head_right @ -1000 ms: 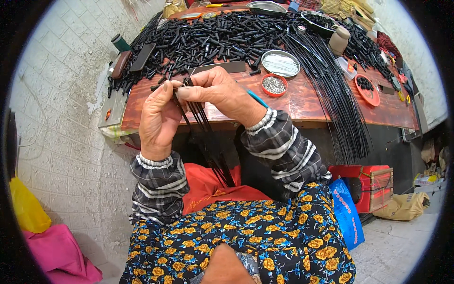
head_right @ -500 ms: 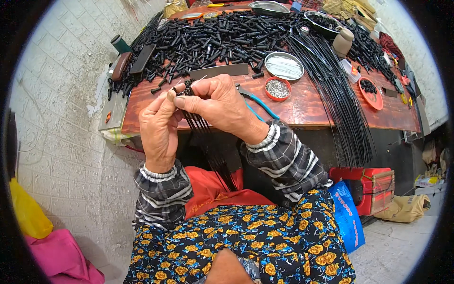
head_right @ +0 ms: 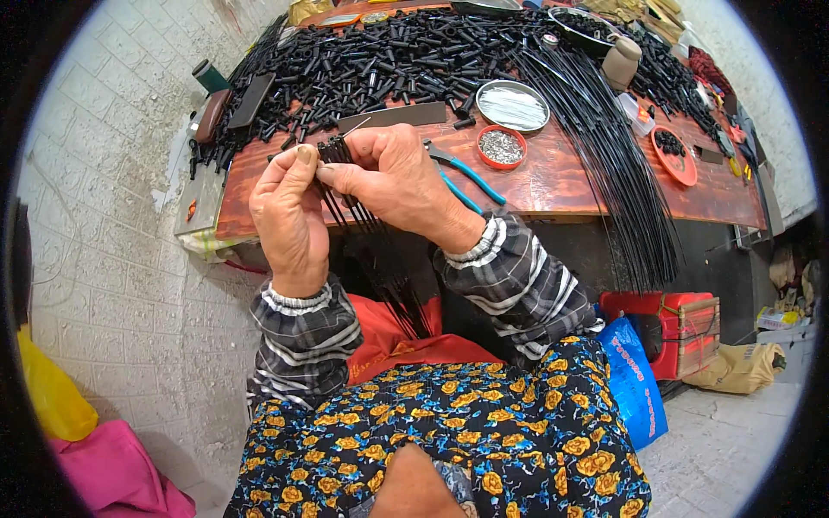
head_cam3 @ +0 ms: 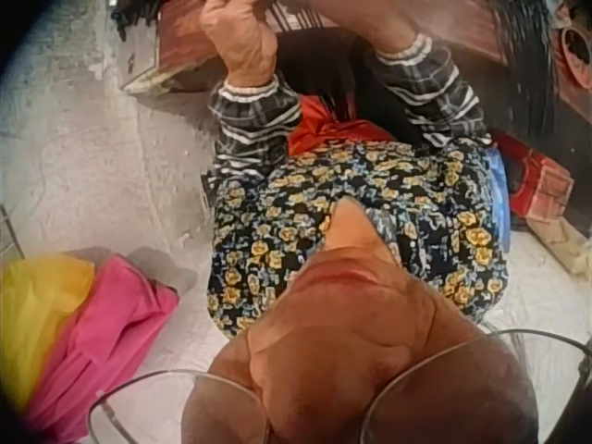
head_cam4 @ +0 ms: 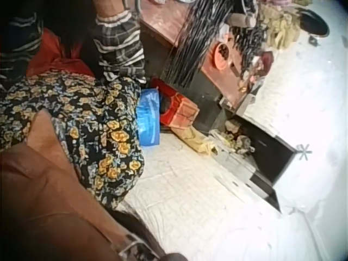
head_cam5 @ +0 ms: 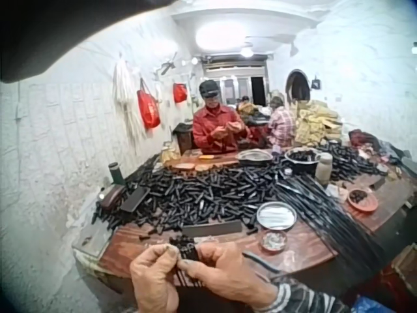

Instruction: Assembling plastic tips onto bundles of black strips at a manufacturing workstation.

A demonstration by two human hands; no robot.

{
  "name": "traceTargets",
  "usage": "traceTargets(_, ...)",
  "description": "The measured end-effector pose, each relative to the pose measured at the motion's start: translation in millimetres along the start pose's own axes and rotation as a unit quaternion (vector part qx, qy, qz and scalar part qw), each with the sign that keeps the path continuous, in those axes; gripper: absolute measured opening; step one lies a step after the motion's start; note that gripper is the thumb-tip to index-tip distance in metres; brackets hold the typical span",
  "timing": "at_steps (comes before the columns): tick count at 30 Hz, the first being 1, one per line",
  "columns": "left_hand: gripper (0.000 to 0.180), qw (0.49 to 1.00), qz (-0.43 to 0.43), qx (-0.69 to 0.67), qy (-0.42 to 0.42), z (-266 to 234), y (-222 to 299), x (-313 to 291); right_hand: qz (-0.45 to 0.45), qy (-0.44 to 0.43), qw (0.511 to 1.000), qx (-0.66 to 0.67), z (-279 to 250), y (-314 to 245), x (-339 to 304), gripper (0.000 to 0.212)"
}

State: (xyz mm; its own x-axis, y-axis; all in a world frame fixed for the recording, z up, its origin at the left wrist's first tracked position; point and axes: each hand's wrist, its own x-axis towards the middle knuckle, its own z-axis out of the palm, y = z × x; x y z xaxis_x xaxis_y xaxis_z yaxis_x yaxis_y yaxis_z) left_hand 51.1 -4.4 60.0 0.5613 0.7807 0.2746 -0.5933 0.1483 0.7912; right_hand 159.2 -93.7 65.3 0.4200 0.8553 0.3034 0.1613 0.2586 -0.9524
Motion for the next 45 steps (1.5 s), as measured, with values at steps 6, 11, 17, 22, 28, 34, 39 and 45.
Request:
traceTargets(6,0.009,0.999,-0.011,-0.028,0.021,-1,-11,5,0.005,0.006,0.999,0.045,-2,10,5,0.015)
traceTargets(11,0.017,0.999,-0.046,-0.027,-0.005,-9,-9,7,0.004,-0.032,0.993,0.117,-6,15,10,0.019)
traceTargets(17,0.023,0.997,-0.065,-0.010,-0.037,-15,-14,16,-0.001,-0.024,0.987,0.156,-12,23,16,0.020)
traceTargets(22,0.023,0.996,-0.082,0.015,-0.009,-36,-21,18,0.017,-0.029,0.986,0.162,-14,31,24,0.022)
traceTargets(28,0.020,0.929,0.038,0.344,0.132,-118,-37,40,0.032,0.008,0.993,0.112,-35,45,27,0.022)
traceTargets(34,0.020,0.813,0.112,0.572,-0.010,-128,-53,73,0.038,0.002,0.990,0.134,-41,56,35,0.024)
traceTargets(39,0.020,0.773,0.128,0.619,-0.043,-126,-77,93,0.044,0.042,0.988,0.145,-41,59,33,0.025)
traceTargets(45,0.021,0.760,0.091,0.641,-0.049,-131,-79,100,0.035,0.018,0.992,0.124,-42,62,36,0.024)
